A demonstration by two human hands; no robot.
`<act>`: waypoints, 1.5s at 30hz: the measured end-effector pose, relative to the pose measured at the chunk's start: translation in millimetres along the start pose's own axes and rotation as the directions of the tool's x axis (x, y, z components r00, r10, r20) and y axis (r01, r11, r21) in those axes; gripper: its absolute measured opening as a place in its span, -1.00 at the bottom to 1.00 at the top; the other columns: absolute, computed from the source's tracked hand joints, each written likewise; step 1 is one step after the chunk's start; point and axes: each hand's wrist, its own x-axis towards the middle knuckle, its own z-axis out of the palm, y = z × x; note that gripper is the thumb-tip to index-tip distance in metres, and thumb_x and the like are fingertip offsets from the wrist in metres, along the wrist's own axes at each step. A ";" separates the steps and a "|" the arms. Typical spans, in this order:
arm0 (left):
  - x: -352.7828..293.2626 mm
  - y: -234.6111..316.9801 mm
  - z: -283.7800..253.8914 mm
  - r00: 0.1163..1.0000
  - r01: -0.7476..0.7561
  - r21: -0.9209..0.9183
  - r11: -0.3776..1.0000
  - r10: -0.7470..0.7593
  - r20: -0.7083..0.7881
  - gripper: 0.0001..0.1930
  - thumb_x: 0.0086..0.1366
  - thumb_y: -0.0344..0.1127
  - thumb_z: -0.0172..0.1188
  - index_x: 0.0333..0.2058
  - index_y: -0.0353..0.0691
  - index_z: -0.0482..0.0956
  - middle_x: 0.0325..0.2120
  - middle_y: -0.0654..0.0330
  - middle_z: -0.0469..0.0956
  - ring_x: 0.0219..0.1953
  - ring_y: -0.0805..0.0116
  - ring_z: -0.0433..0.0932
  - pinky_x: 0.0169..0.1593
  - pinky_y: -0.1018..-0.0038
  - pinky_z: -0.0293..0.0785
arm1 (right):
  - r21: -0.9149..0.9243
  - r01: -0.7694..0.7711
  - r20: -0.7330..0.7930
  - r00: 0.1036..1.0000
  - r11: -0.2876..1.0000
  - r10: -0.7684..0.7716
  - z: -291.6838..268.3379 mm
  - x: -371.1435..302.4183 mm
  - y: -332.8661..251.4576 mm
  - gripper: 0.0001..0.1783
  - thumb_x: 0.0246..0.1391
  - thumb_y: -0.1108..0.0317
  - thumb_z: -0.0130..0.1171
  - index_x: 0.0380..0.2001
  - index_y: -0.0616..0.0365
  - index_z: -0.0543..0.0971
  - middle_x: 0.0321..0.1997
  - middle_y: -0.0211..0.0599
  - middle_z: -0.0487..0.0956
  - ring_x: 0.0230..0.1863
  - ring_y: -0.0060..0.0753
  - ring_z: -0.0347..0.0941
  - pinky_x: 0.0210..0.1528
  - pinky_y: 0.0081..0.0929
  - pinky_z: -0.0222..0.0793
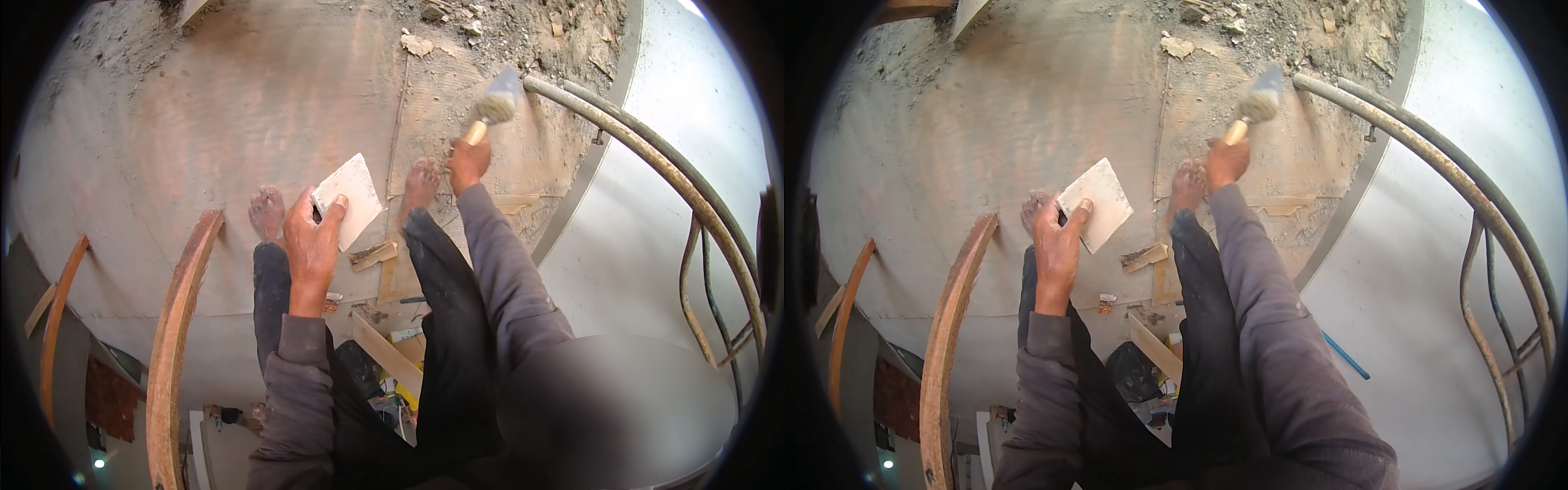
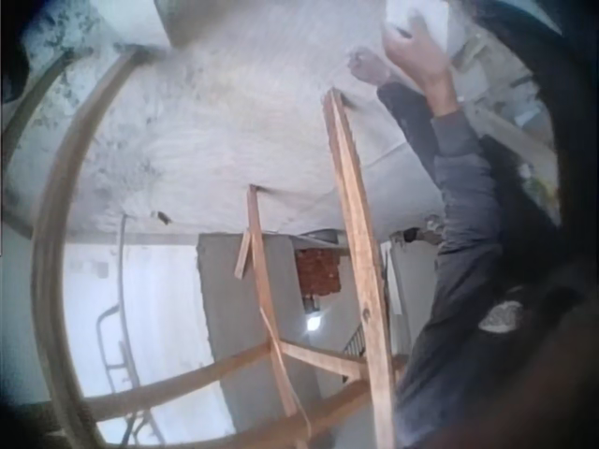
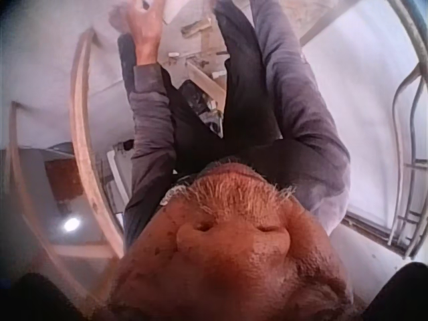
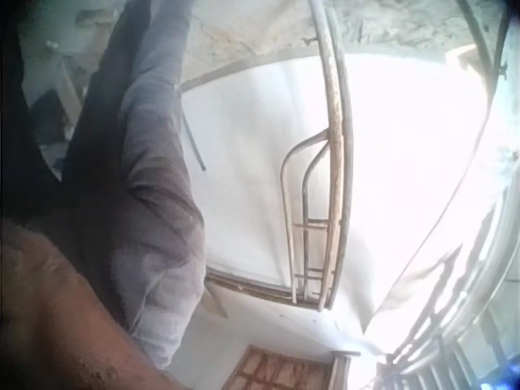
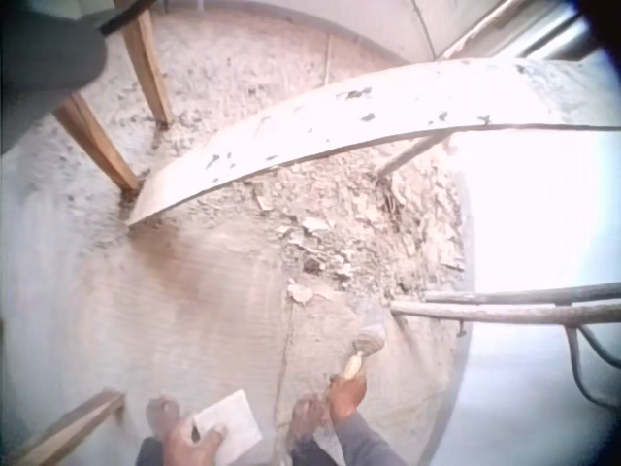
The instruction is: The person spreads and smooths mortar on a concrete floor using a trowel and a small wood block while kneeling on the surface.
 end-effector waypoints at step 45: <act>3.4 24.9 1.3 0.998 -0.049 0.126 0.991 0.053 -0.031 -0.76 0.16 -0.34 0.14 -0.34 -0.47 0.48 -0.51 0.12 0.53 -0.44 0.49 0.41 -0.32 0.47 0.35 | -0.468 0.236 -0.070 0.951 0.852 -0.302 -13.1 137.3 -78.5 -0.56 -0.16 0.35 0.26 -0.22 0.39 0.41 -0.26 0.11 0.56 -0.31 -0.05 0.56 -0.32 -0.25 0.51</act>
